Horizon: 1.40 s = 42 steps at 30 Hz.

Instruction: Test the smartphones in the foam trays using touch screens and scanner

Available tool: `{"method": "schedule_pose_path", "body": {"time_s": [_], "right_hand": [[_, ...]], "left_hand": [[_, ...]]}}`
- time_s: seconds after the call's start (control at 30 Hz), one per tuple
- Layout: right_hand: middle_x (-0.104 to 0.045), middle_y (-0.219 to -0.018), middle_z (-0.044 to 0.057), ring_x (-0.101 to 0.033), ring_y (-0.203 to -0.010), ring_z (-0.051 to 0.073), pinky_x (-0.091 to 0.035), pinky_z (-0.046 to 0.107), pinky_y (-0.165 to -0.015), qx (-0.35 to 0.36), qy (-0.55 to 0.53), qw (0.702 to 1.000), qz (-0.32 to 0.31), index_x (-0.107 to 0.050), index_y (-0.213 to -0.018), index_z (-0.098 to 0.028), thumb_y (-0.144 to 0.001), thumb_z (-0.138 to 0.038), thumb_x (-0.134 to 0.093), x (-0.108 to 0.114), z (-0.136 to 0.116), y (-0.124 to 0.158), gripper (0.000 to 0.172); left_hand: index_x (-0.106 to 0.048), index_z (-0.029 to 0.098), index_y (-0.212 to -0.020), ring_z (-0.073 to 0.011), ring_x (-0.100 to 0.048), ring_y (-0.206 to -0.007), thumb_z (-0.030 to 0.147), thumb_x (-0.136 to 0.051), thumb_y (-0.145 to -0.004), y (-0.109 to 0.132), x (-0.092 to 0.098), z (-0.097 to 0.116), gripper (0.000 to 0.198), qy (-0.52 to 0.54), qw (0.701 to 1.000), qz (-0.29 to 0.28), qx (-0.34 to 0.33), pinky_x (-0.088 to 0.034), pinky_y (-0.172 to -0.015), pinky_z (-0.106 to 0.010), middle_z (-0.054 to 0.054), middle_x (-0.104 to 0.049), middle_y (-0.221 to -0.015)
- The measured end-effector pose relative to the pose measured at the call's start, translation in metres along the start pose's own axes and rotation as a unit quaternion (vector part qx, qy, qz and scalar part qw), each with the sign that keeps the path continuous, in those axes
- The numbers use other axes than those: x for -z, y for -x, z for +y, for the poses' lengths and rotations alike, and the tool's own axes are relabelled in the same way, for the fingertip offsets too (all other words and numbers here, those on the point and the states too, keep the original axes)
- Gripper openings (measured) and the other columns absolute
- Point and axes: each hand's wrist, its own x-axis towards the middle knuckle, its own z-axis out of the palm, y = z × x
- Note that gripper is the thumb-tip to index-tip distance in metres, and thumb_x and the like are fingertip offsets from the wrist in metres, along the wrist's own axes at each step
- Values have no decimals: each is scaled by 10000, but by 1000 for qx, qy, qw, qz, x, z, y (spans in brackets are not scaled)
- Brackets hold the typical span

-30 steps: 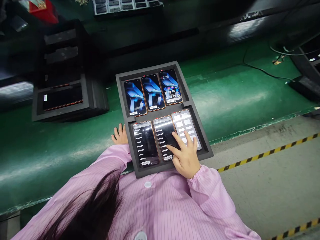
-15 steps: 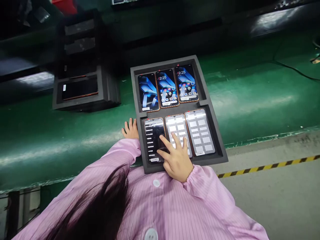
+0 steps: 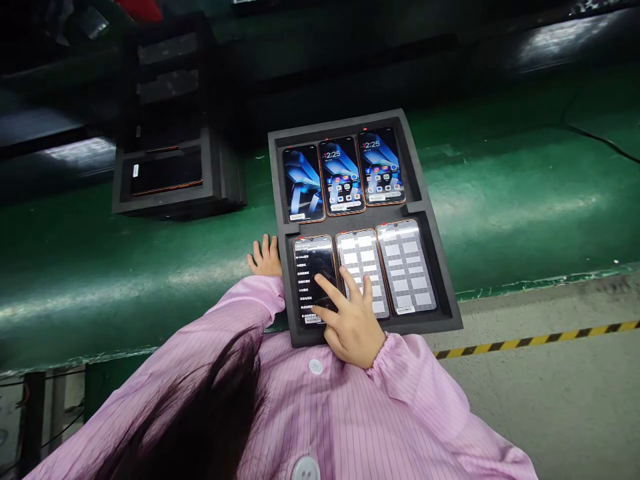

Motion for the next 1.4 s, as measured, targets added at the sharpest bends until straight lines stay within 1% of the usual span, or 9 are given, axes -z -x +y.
{"method": "schedule_pose_path", "body": {"time_s": [0.1, 0.27, 0.37, 0.5, 0.67, 0.8, 1.0, 1.27, 1.4], "right_hand": [[-379, -1382, 41, -163, -1294, 399, -158, 683, -927, -11, -1, 1000, 2, -662, -947, -278, -695, -133, -460, -1, 0, 1, 354], [-507, -1267, 51, -247, -1291, 333, -201, 608, -980, -71, -22, 989, 130, -653, -837, -227, -714, -105, -422, 3, 16, 13, 289], [-563, -1188, 74, -348, -1241, 304, -275, 550, -968, -115, -5, 978, 172, -620, -845, -199, -753, -132, -419, 12, 34, 16, 231], [-575, -1173, 76, -393, -1198, 286, -327, 494, -938, -109, 27, 983, 145, -604, -941, -189, -782, -173, -420, 23, 49, 0, 244], [-481, -1296, 73, -318, -1240, 319, -304, 522, -934, -104, 89, 987, 87, -608, -1021, -206, -780, -196, -439, 26, 53, -38, 295], [-393, -1369, 71, -246, -1269, 355, -269, 562, -940, -111, 120, 984, 63, -600, -1068, -234, -773, -205, -454, 24, 54, -55, 332], [-368, -1380, 69, -227, -1269, 360, -273, 566, -934, -109, 128, 983, 67, -605, -1065, -248, -765, -202, -456, 21, 56, -59, 337], [-383, -1366, 76, -233, -1268, 362, -293, 561, -921, -111, 124, 983, 80, -613, -1045, -238, -758, -184, -449, 23, 55, -57, 335], [-392, -1357, 84, -237, -1267, 353, -296, 559, -920, -127, 121, 980, 96, -609, -1040, -216, -759, -178, -439, 21, 57, -57, 331]], "left_hand": [[-343, 240, -1346, -248, -194, -1349, 324, -336, -830, -1, -2, -1, 523, 2, 1000, 1, -3, -158, -1069, -525, -40, -287, -1452], [-392, 256, -1318, -249, -222, -1340, 280, -366, -816, -5, -7, -3, 503, 7, 1000, 17, 16, -154, -1068, -528, -37, -319, -1438], [-394, 252, -1318, -252, -210, -1344, 281, -366, -815, -8, -9, -3, 505, 7, 1000, 7, 21, -140, -1073, -521, -26, -306, -1443], [-381, 247, -1326, -258, -189, -1350, 299, -363, -816, -9, -7, -2, 513, 8, 999, -11, 36, -133, -1075, -514, -15, -278, -1453], [-388, 252, -1322, -254, -193, -1349, 290, -377, -809, -10, -4, -2, 515, 14, 999, -15, 39, -121, -1081, -508, -19, -283, -1452], [-393, 246, -1318, -251, -214, -1342, 279, -372, -813, -9, -5, -3, 506, 14, 999, -7, 29, -152, -1072, -518, -34, -307, -1441], [-426, 271, -1293, -246, -249, -1330, 247, -368, -818, -9, -9, -4, 478, 27, 999, 15, 30, -179, -1059, -531, -43, -364, -1413], [-409, 249, -1307, -255, -237, -1334, 265, -358, -825, -8, -9, -5, 485, 13, 1000, 10, 21, -168, -1063, -530, -38, -328, -1431], [-412, 261, -1304, -248, -251, -1328, 262, -354, -826, -7, -9, -4, 481, 14, 999, 24, 21, -165, -1064, -524, -37, -346, -1423]]}}
